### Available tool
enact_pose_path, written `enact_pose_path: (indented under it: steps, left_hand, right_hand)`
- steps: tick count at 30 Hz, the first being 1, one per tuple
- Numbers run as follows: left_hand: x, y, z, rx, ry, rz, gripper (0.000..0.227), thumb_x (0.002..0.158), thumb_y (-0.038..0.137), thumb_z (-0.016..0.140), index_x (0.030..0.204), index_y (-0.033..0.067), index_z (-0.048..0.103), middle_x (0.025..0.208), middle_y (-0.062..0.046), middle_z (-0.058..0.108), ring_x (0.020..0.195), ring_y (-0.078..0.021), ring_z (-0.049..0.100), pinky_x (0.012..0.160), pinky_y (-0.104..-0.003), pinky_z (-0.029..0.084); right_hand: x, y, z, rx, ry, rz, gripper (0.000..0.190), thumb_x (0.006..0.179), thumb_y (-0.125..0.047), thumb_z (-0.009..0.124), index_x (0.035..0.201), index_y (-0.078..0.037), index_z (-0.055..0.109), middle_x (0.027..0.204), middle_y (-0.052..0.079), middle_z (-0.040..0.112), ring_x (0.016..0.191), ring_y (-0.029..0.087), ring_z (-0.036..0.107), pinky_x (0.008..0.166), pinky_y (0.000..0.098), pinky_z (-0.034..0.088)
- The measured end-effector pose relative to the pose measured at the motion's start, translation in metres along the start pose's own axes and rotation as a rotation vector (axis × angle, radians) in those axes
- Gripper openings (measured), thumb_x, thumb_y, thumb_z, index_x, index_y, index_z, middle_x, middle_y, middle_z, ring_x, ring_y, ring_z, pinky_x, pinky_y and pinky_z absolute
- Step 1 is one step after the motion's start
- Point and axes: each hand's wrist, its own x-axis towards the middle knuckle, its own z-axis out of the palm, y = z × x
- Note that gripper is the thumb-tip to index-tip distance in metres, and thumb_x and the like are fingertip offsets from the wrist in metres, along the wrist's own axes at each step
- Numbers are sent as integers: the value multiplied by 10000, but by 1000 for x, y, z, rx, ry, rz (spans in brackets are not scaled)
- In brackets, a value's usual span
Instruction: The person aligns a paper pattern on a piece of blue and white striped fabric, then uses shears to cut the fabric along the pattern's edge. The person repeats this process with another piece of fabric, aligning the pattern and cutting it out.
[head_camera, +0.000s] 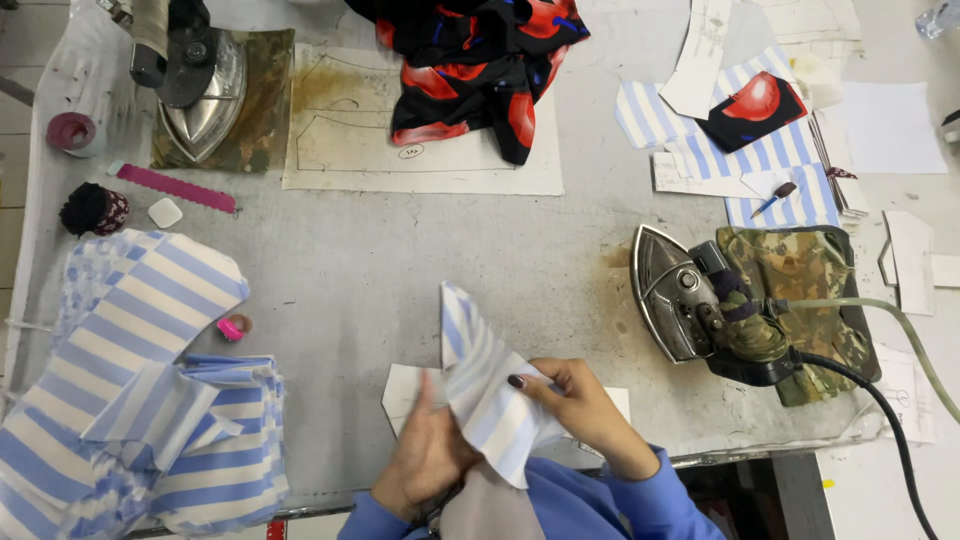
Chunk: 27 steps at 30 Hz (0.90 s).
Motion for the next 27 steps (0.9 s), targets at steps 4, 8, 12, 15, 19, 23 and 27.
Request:
enact_pose_path:
  steps: [4,8,12,15,19,23,27]
  left_hand:
    - [8,-1,9,173,107,108,412,871,277,528,1211,45,548,1109,-134,616,990,-235,578,872,-375,472]
    - [3,19,11,159,40,395,284,910,140,503,1135,-23,562,1076,-173,622,1002,-262,592,890,-408,487]
    - [-18,28,29,250,54,579,318,868,119,525,1155,-13,564,1137,-170,607,1069,-304,570,950,-422,466]
    - [-28,33,35,290,-2,619,358,846,157,545,1170,6,567,1127,-169,613,1065,-328,575,930,-465,479]
    - [-37,57,34,190,-25,684,347,920,144,436,1244,38,504,1287,-144,531,1192,-270,493,1016,-440,404]
    - [-42,78,12,137,-164,910,223,945,157,494,1105,78,627,1154,-110,629,1121,-243,576,989,-419,475]
    - [-61,72,27,133,-220,985,219,946,177,504,1075,72,646,1134,-128,634,1115,-260,583,986,-432,488]
  right_hand:
    - [0,3,17,165,125,47,291,869,-197,646,614,-59,615,584,-59,515,558,27,436,450,210,317]
    - [-5,-4,13,45,-71,54,184,748,-188,786,647,-66,694,591,-79,565,580,8,451,479,204,335]
    - [1,-17,-3,-261,-369,-34,96,759,-207,771,732,-120,740,656,-89,694,586,-34,503,483,195,385]
    - [8,-12,-13,-452,-580,-272,182,755,-206,709,873,-91,634,864,51,688,732,192,652,625,288,465]
    - [12,-34,-35,-216,-518,-286,145,761,-154,710,859,-57,666,741,57,687,658,180,629,608,325,497]
    - [5,-40,-62,43,132,-86,219,605,44,767,815,44,705,655,99,693,592,192,629,588,324,523]
    - [20,-36,-74,120,309,-153,125,721,52,705,836,51,655,630,73,623,575,126,584,580,214,473]
